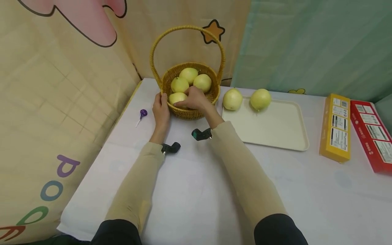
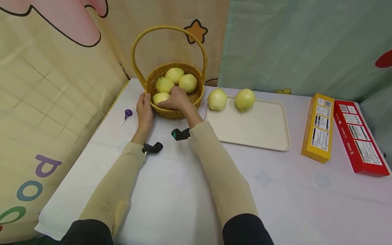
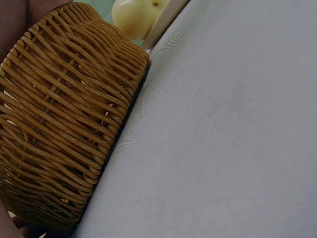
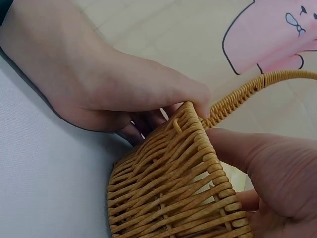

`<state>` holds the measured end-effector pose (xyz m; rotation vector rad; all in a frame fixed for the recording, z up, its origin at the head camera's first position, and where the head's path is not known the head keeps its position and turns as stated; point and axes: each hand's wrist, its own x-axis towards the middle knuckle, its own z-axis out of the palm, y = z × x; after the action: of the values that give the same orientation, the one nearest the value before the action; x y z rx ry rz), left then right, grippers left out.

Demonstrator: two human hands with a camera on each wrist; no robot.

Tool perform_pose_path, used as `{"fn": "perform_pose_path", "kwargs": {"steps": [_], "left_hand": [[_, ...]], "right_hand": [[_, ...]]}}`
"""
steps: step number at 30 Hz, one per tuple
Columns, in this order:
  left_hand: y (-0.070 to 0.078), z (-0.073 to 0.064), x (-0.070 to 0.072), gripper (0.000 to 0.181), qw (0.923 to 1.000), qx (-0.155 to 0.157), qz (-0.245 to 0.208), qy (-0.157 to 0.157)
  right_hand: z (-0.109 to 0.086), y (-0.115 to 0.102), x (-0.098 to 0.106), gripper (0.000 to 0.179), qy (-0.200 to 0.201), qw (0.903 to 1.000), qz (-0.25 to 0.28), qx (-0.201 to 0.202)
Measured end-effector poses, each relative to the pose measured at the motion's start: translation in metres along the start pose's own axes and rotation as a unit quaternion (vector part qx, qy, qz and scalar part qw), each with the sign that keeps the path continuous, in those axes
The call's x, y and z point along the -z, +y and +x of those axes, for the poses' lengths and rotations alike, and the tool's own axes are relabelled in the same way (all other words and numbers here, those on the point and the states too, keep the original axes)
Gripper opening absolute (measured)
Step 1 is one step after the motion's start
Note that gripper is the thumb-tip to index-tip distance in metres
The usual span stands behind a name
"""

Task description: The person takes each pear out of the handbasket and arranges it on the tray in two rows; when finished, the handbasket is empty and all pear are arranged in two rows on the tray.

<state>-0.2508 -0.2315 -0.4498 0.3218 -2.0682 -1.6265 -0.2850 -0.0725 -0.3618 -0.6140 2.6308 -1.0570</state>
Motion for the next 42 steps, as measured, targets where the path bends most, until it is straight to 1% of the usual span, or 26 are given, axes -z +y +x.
{"fn": "perform_pose_path", "kwargs": {"steps": [4, 7, 12, 14, 17, 21, 25, 27, 29, 31, 36, 38, 42], "left_hand": [[-0.001, -0.001, -0.003, 0.049, 1.0, 0.002, -0.002, -0.006], [-0.002, -0.001, -0.004, 0.049, 0.9999, 0.004, -0.008, -0.005], [-0.002, -0.001, -0.003, 0.051, 0.9999, 0.005, -0.014, -0.006], [-0.001, -0.002, -0.003, 0.051, 0.9999, 0.005, -0.012, -0.008], [0.0, -0.002, -0.004, 0.051, 0.9999, 0.002, -0.012, -0.01], [-0.001, -0.001, -0.004, 0.053, 0.9998, 0.004, -0.013, -0.011], [-0.002, -0.002, -0.005, 0.053, 0.9998, 0.01, -0.015, -0.01], [-0.002, -0.002, -0.006, 0.053, 0.9998, 0.007, -0.016, -0.008], [-0.002, -0.002, -0.007, 0.052, 0.9999, 0.001, -0.015, -0.006], [-0.002, -0.002, -0.007, 0.052, 0.9999, -0.002, -0.014, -0.006], [-0.002, -0.002, -0.006, 0.053, 0.9998, 0.003, -0.015, -0.012], [-0.002, -0.002, -0.005, 0.053, 0.9997, 0.006, -0.019, -0.014], [-0.001, -0.001, -0.002, 0.053, 0.9996, 0.008, -0.023, -0.016]], "right_hand": [[0.001, 0.003, -0.001, 0.047, 0.006, 0.9999, -0.004, -0.011], [-0.001, 0.005, 0.001, 0.048, 0.017, 0.9998, 0.003, -0.008], [-0.009, 0.007, 0.008, 0.041, 0.034, 0.9988, 0.034, -0.003], [-0.014, 0.007, 0.013, 0.042, 0.041, 0.9979, 0.049, -0.001], [-0.022, 0.007, 0.023, 0.043, 0.061, 0.9962, 0.062, 0.008], [-0.033, 0.011, 0.034, 0.049, 0.103, 0.9924, 0.062, 0.023], [-0.048, 0.019, 0.044, 0.061, 0.134, 0.9878, 0.077, 0.024], [-0.058, 0.023, 0.049, 0.068, 0.142, 0.9853, 0.093, 0.018], [-0.068, 0.028, 0.054, 0.072, 0.151, 0.9825, 0.109, 0.012], [-0.08, 0.034, 0.059, 0.074, 0.163, 0.9786, 0.125, 0.016], [-0.112, 0.052, 0.07, 0.067, 0.196, 0.9665, 0.163, 0.033], [-0.122, 0.059, 0.073, 0.065, 0.204, 0.9634, 0.171, 0.028], [-0.137, 0.073, 0.081, 0.062, 0.225, 0.9598, 0.167, 0.012]]}}
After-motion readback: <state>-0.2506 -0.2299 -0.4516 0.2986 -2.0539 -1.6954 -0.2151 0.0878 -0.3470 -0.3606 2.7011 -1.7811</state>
